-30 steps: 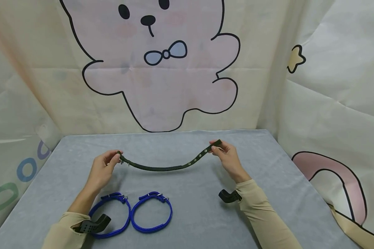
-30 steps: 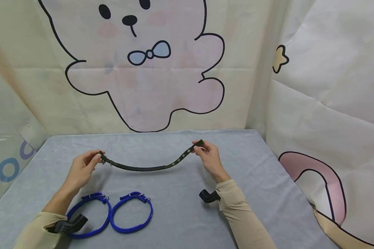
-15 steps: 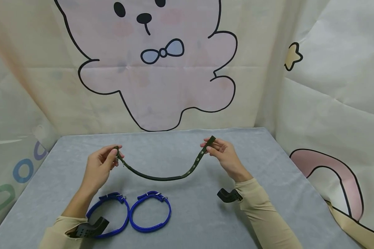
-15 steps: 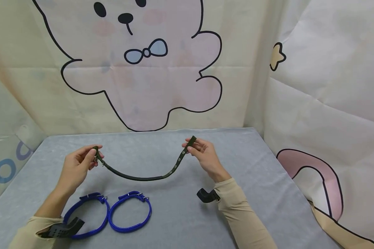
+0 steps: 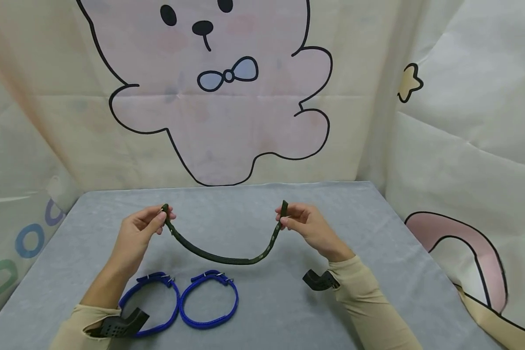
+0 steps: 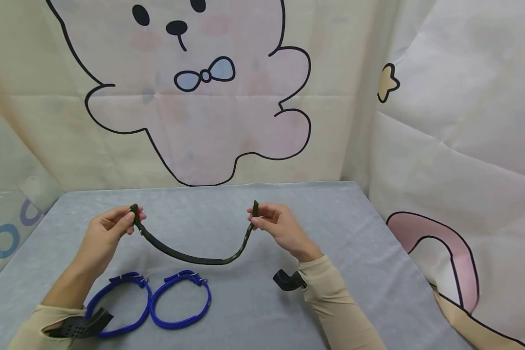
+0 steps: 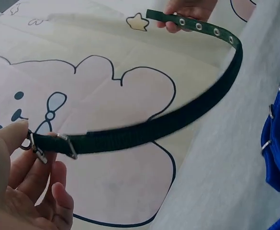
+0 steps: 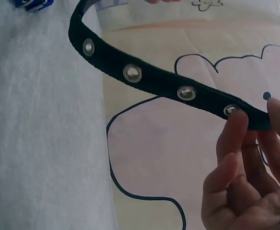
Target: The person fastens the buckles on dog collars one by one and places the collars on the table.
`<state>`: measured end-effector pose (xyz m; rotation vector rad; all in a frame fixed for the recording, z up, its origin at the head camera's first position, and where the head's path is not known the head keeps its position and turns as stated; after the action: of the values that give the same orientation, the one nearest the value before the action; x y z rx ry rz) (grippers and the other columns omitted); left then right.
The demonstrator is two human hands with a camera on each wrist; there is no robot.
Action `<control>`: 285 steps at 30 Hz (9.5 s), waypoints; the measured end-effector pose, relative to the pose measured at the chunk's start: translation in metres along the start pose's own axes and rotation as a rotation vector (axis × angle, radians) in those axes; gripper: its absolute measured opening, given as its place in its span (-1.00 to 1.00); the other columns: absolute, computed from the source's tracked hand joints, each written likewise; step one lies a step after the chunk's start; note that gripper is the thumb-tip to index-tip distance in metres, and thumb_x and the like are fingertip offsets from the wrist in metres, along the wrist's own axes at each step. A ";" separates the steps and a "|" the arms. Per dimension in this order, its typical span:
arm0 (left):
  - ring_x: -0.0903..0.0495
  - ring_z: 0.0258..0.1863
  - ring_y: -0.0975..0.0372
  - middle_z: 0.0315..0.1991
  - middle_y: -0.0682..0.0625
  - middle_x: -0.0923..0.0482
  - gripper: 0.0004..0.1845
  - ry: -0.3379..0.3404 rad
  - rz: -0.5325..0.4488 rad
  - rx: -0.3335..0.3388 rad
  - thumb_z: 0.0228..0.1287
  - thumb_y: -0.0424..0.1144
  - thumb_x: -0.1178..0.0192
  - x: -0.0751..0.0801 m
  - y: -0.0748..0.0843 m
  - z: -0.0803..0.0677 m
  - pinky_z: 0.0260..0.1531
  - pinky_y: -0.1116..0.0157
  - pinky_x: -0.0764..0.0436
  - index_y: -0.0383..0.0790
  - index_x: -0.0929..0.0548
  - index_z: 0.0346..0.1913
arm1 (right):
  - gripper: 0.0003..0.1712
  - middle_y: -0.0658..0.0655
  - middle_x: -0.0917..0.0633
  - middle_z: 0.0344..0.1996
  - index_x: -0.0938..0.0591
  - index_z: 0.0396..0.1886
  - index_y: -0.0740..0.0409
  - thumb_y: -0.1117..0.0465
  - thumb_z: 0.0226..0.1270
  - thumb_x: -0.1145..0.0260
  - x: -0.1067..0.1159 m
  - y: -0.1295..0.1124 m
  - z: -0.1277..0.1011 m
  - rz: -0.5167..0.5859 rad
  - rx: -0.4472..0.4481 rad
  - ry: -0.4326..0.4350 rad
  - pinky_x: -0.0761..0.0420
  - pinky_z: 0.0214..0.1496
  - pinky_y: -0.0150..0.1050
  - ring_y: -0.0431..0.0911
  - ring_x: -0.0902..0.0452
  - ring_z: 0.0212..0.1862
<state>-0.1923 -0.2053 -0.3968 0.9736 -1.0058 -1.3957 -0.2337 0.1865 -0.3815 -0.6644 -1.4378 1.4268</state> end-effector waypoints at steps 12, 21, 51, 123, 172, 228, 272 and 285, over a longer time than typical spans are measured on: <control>-0.67 -0.18 0.39 -0.17 0.12 -0.68 -0.74 -0.043 -0.435 0.074 0.60 -0.33 0.04 -0.001 0.003 -0.001 -0.04 0.49 -0.58 -0.16 -0.69 -0.03 | -0.68 0.19 -0.71 0.01 -0.68 0.14 0.22 0.20 0.48 -0.30 -0.017 -0.001 -0.002 -0.065 0.008 -0.105 -0.65 -0.03 -0.23 -0.15 -0.67 -0.27; -0.53 -0.31 0.35 -0.29 0.16 -0.65 -0.75 -0.020 -0.204 0.095 0.58 -0.21 -0.04 -0.008 0.004 -0.003 -0.21 0.46 -0.52 -0.10 -0.75 -0.03 | -0.69 0.33 -0.68 0.12 -0.66 0.13 0.30 0.25 0.51 -0.24 -0.028 0.004 0.000 -0.049 0.023 -0.181 -0.68 -0.04 -0.18 -0.20 -0.65 -0.26; -0.64 -0.35 0.35 -0.40 0.17 -0.71 -0.77 -0.076 0.406 -0.117 0.49 -0.34 -0.16 -0.042 0.022 -0.017 -0.27 0.42 -0.57 -0.34 -0.72 0.05 | -0.62 0.51 -0.67 -0.05 -0.55 0.24 0.45 0.40 0.49 -0.20 -0.047 0.013 -0.003 -0.013 0.142 -0.230 -0.68 -0.03 -0.29 -0.24 -0.66 -0.12; -0.66 -0.33 0.30 -0.13 -0.13 -0.72 -0.70 -0.319 0.228 0.010 0.49 -0.24 -0.19 -0.096 0.014 -0.040 -0.28 0.29 -0.71 -0.21 -0.68 0.18 | -0.66 0.28 -0.73 0.02 -0.62 0.18 0.32 0.27 0.53 -0.21 -0.087 -0.002 -0.020 -0.151 0.248 -0.300 -0.69 -0.01 -0.27 -0.13 -0.67 -0.10; -0.38 -0.68 0.40 -0.41 0.07 -0.71 -0.82 -0.202 0.436 0.057 0.19 -0.27 -0.47 -0.111 0.015 -0.045 -0.67 0.39 -0.45 -0.10 -0.79 -0.13 | -0.65 0.27 -0.74 -0.05 -0.56 0.26 0.20 0.24 0.58 -0.14 -0.105 -0.008 -0.031 -0.152 0.303 -0.160 -0.71 -0.20 -0.21 0.00 -0.70 -0.31; -0.72 -0.35 0.36 -0.22 -0.08 -0.79 -0.78 -0.130 0.204 -0.072 0.29 -0.40 -0.35 -0.101 0.012 -0.043 -0.35 0.33 -0.70 -0.33 -0.75 -0.01 | -0.80 0.20 -0.74 -0.13 -0.70 -0.09 0.18 0.45 0.39 -0.28 -0.096 -0.008 -0.030 -0.246 0.556 0.000 -0.75 -0.13 -0.31 -0.04 -0.71 -0.05; -0.61 -0.49 0.41 -0.33 -0.10 -0.76 -0.89 -0.115 0.235 -0.134 0.27 -0.42 -0.37 -0.110 0.003 -0.047 -0.54 0.36 -0.62 -0.26 -0.74 -0.16 | -0.89 0.13 -0.74 -0.07 -0.68 -0.14 0.09 0.33 0.40 -0.34 -0.109 -0.009 -0.036 -0.231 0.451 0.041 -0.74 -0.07 -0.29 -0.09 -0.70 0.00; -0.48 -0.55 0.44 -0.27 0.00 -0.76 -0.88 -0.170 0.411 -0.089 0.33 -0.32 -0.34 -0.112 0.007 -0.051 -0.57 0.39 -0.54 -0.18 -0.78 -0.11 | -0.71 0.11 -0.71 -0.05 -0.67 0.10 0.05 0.21 0.41 -0.35 -0.110 -0.011 -0.036 -0.197 0.355 -0.030 -0.73 -0.09 -0.29 -0.12 -0.65 -0.01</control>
<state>-0.1354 -0.0959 -0.4038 0.5486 -1.1826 -1.1769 -0.1571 0.1024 -0.4037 -0.2706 -1.1940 1.4888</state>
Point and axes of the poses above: each hand's wrist, its own z-axis towards the middle knuckle, its own x-axis out of the back of the hand, y = z × x, the point moved 1 cm from there along z, towards the middle knuckle
